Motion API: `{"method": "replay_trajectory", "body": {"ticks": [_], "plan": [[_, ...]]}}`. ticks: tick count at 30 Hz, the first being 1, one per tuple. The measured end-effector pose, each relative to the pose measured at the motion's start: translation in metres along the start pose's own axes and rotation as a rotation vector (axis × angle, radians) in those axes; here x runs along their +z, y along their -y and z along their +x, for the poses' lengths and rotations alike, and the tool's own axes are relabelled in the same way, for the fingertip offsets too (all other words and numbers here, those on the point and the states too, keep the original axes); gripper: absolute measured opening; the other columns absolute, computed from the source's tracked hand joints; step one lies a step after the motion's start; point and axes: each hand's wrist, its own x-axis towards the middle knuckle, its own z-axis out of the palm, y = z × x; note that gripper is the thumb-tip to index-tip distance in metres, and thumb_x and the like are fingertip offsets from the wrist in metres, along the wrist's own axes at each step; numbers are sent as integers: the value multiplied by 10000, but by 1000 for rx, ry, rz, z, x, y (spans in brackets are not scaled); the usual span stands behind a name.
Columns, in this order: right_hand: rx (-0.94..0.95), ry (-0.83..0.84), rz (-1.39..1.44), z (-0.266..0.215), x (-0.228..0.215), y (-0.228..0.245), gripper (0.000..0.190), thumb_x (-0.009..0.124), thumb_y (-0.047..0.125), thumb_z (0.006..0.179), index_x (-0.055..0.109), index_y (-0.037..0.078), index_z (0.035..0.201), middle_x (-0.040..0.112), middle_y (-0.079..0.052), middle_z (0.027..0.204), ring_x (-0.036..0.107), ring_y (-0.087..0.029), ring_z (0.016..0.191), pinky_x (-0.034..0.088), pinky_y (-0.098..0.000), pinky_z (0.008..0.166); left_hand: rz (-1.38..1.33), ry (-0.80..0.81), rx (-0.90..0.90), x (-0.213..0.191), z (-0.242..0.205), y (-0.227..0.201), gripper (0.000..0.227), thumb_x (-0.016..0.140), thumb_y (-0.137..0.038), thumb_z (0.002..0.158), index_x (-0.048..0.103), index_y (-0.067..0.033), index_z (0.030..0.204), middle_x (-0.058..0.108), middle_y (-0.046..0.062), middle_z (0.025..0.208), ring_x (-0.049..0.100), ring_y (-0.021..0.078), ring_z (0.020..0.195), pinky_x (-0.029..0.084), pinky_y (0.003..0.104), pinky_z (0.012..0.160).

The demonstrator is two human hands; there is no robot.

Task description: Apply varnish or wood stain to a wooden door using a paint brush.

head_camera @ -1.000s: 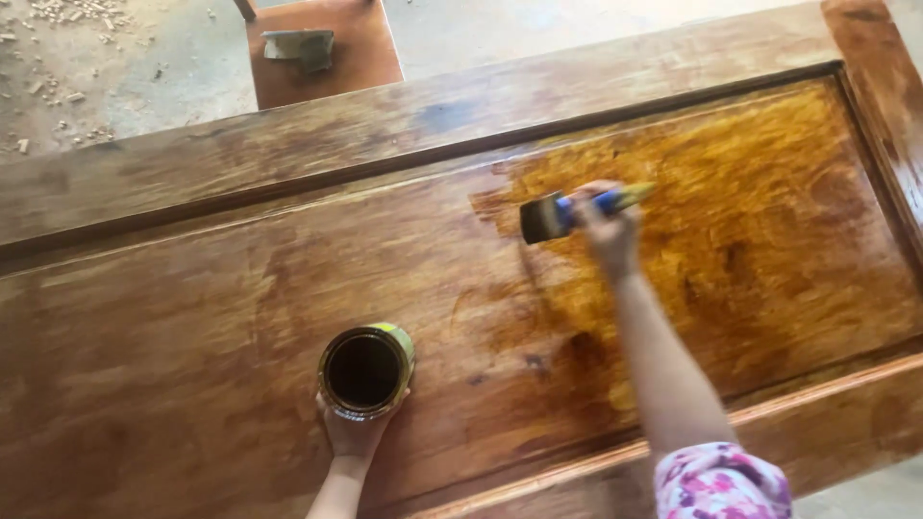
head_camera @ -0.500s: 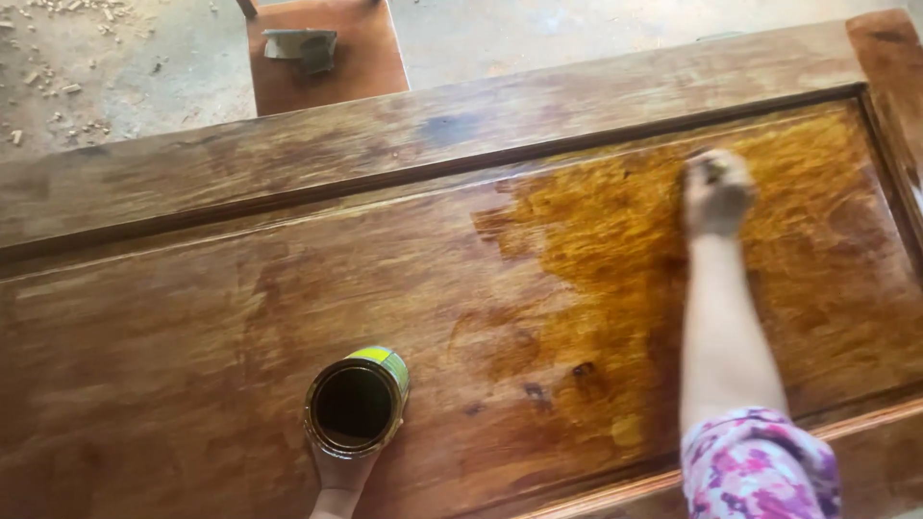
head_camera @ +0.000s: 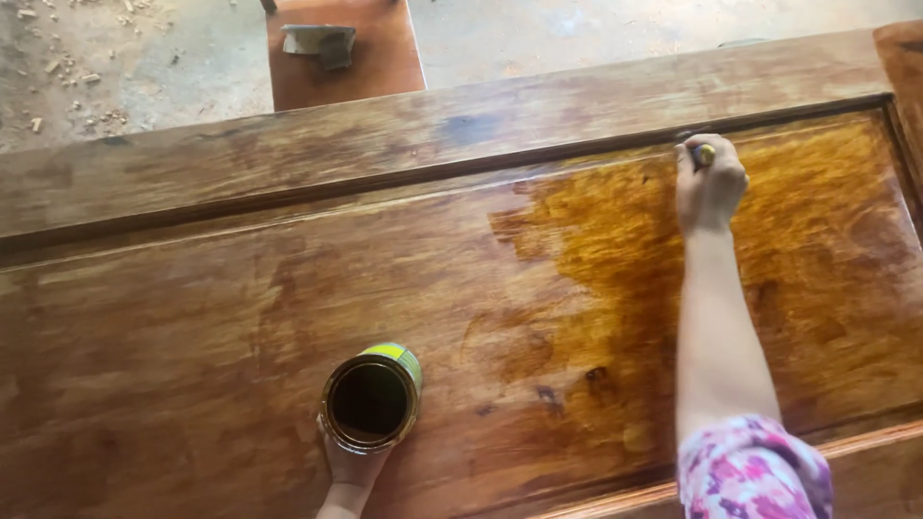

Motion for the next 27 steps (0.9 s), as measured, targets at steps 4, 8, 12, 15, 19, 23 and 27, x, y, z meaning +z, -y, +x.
{"method": "replay_trajectory", "body": {"ticks": [4,8,12,15,19,23,27], "plan": [[-161,-106,-202,-22,67,38,142,672,141,1109,723,84,990,734,-113,917,723,-251,832,605,-380,734,-260,-56,40,4,1,0,692,724,-479,804,556,-60,1330,661,92,1254,600,269,1180,422,473,1025],[-240,181,-21,-71,135,156,158,602,152,1023,725,128,927,743,-94,876,693,-194,715,570,-337,601,-555,-126,-87,-32,13,-25,608,779,-469,741,635,-99,1201,721,69,1122,681,239,1051,562,428,953],[-254,244,431,-74,122,282,165,759,163,915,719,89,1056,746,-135,1032,744,-277,905,621,-378,802,-452,-302,23,-71,22,-51,766,968,-432,535,654,-84,1141,730,85,1022,704,249,947,572,404,895],[78,384,623,-66,102,323,172,813,148,927,717,42,1023,759,-129,906,762,-243,838,620,-371,746,-709,-299,6,-97,30,-69,723,935,-397,596,647,-75,1175,732,93,1055,730,270,953,596,380,889],[527,617,1168,-65,48,327,167,676,158,986,632,45,1102,752,-110,999,760,-202,902,680,-352,732,-518,-307,-6,-93,26,-62,767,945,-475,596,659,-86,1192,732,100,1056,718,286,983,575,400,906],[507,718,1168,-73,-21,355,188,670,176,998,610,39,1113,724,-115,1011,758,-197,926,685,-360,740,-280,-218,21,-75,20,-47,929,917,-569,593,579,-96,1318,678,125,1203,628,318,1134,459,483,1018],[273,749,929,-101,-53,380,193,724,183,981,640,24,1051,700,-107,958,717,-190,858,639,-335,716,-327,-265,57,-61,15,-41,1105,905,-599,613,449,-62,1464,626,125,1349,578,306,1260,382,508,1115]]}}
